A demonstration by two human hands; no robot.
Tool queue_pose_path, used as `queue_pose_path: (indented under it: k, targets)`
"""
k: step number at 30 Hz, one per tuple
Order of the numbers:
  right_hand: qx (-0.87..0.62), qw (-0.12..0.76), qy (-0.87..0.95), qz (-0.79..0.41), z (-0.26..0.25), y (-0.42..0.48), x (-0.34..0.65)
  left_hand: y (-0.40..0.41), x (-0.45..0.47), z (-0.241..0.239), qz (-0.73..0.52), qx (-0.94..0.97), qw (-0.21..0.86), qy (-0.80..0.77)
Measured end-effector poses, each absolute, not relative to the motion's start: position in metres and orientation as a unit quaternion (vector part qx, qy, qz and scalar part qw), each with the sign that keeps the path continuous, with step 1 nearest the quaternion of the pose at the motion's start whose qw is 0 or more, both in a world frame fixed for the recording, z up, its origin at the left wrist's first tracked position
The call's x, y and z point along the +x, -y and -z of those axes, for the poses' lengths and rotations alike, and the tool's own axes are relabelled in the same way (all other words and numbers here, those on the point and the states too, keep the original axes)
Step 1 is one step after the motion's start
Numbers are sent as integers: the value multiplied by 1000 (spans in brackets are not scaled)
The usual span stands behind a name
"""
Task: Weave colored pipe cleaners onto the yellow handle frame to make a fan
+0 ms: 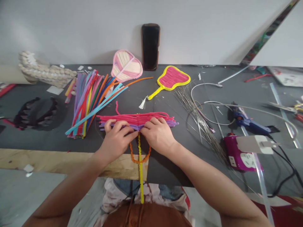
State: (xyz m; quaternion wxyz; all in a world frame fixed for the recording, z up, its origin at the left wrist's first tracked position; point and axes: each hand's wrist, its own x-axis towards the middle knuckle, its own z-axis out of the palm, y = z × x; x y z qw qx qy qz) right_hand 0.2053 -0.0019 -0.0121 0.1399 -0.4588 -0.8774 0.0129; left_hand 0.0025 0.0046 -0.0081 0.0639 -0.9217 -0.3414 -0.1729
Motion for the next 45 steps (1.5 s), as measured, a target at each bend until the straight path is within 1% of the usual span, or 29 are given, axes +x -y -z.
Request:
queue_pose_path:
  k: [4, 11, 21, 27, 29, 32, 36, 40, 43, 45]
  targets:
    - [-462, 140, 875, -9, 13, 0, 204, -8, -3, 4, 167, -908, 52, 382]
    - [-464, 134, 876, 12, 15, 0, 202, -11, -20, -6, 104, -881, 30, 460]
    - [-478, 128, 868, 23, 18, 0, 199, -9, -18, -10, 79, -890, 53, 446]
    - [-476, 130, 870, 10, 16, 0, 199, -15, -51, -20, 71, -891, 26, 448]
    - [-473, 134, 871, 11, 16, 1, 199, -17, -63, -23, 76, -880, -11, 469]
    - [-474, 134, 870, 16, 16, 1, 199, -16, -72, -23, 115, -841, -114, 517]
    - [-478, 127, 869, 17, 17, 1, 199, -8, -60, -13, 250, -729, -282, 572]
    - [-481, 125, 868, 9, 17, 1, 198, 0, -36, 1, 362, -601, -445, 557]
    - [-489, 116, 865, 3, 17, 1, 197, 3, -23, 8, 368, -559, -495, 555]
    - [-493, 106, 863, 1, 16, 1, 197, 2, -19, 10, 353, -577, -487, 553]
